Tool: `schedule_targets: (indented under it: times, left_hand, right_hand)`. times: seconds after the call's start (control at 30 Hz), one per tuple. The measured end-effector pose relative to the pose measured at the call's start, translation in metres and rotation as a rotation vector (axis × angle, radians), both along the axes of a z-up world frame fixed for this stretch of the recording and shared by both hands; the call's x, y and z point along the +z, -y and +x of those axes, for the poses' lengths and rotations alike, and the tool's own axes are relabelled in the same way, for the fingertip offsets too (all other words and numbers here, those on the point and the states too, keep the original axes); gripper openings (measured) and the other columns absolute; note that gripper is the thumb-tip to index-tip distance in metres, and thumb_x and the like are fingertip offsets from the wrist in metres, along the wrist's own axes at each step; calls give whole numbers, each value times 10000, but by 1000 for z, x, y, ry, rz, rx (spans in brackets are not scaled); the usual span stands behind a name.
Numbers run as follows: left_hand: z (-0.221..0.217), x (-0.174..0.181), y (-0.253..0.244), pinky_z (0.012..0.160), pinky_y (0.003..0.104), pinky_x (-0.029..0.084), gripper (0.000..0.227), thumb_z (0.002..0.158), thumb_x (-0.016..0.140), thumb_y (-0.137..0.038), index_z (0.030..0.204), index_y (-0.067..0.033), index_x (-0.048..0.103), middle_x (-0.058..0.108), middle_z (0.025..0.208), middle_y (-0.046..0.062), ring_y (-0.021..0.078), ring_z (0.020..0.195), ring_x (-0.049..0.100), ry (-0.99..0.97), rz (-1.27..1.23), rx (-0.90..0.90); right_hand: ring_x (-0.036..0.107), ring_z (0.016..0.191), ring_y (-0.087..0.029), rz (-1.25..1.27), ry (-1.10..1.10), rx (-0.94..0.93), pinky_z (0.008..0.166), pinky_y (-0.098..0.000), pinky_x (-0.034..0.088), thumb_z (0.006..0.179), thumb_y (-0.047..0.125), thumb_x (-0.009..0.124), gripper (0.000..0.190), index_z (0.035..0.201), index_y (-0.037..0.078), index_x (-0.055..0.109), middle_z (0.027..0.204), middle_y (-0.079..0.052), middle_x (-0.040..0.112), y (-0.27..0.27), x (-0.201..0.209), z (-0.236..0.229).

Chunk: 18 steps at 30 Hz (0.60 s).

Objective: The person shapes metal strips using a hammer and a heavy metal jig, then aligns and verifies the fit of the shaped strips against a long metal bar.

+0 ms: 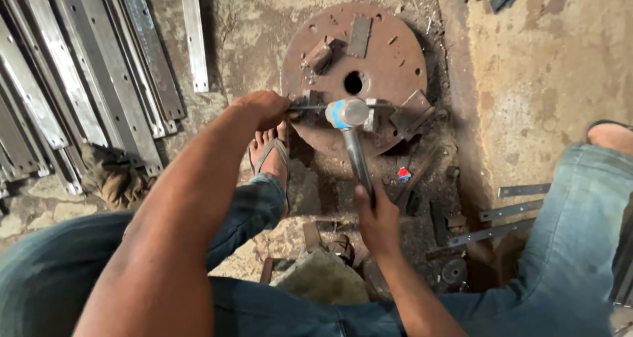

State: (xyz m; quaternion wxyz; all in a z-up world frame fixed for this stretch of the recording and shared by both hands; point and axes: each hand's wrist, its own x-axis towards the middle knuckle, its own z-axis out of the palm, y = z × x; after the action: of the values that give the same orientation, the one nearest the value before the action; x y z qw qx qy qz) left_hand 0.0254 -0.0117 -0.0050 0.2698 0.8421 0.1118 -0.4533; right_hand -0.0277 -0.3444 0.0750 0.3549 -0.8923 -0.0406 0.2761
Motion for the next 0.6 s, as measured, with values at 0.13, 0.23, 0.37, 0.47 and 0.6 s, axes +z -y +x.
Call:
schedule_targets:
  times: [0.13, 0.23, 0.37, 0.47, 0.6]
  left_hand:
    - [-6, -5, 11, 860, 493, 549, 326, 1006, 535, -374, 1157, -156, 726, 739, 1074, 173, 342, 1012, 707, 247, -16, -93]
    - [1, 3, 6, 750, 492, 653, 349, 1045, 517, -361, 1129, -92, 721, 747, 1081, 211, 368, 929, 766, -74, -90, 60]
    - [10, 18, 11, 739, 498, 653, 293, 1003, 520, -214, 1085, -42, 744, 765, 1060, 191, 362, 902, 768, -148, -134, 166]
    - [14, 26, 12, 734, 496, 635, 299, 1001, 527, -241, 1078, -27, 720, 761, 1064, 206, 360, 899, 751, -144, -138, 205]
    - [11, 28, 14, 716, 499, 634, 463, 1039, 487, -356, 1016, 26, 747, 764, 1041, 207, 374, 884, 755, -189, -162, 272]
  right_hand:
    - [471, 571, -86, 134, 48, -28, 487, -350, 384, 1052, 416, 545, 388, 1036, 36, 623, 629, -13, 531, 27, 2, -23]
    - [503, 594, -98, 219, 124, -3, 499, -342, 401, 1062, 412, 541, 391, 995, 28, 573, 664, -20, 552, 34, -5, -16]
    - [528, 585, -109, 98, 149, 61, 524, -334, 438, 1045, 394, 533, 400, 1141, 14, 611, 638, -32, 555, 10, -12, -2]
    - [534, 583, -126, 28, 92, 60, 543, -339, 453, 1037, 388, 566, 391, 1110, 9, 627, 633, -56, 559, -6, -10, 7]
    - [470, 555, -155, 43, 116, 69, 513, -360, 403, 1033, 392, 578, 389, 972, 9, 559, 598, -102, 509, 14, 5, -11]
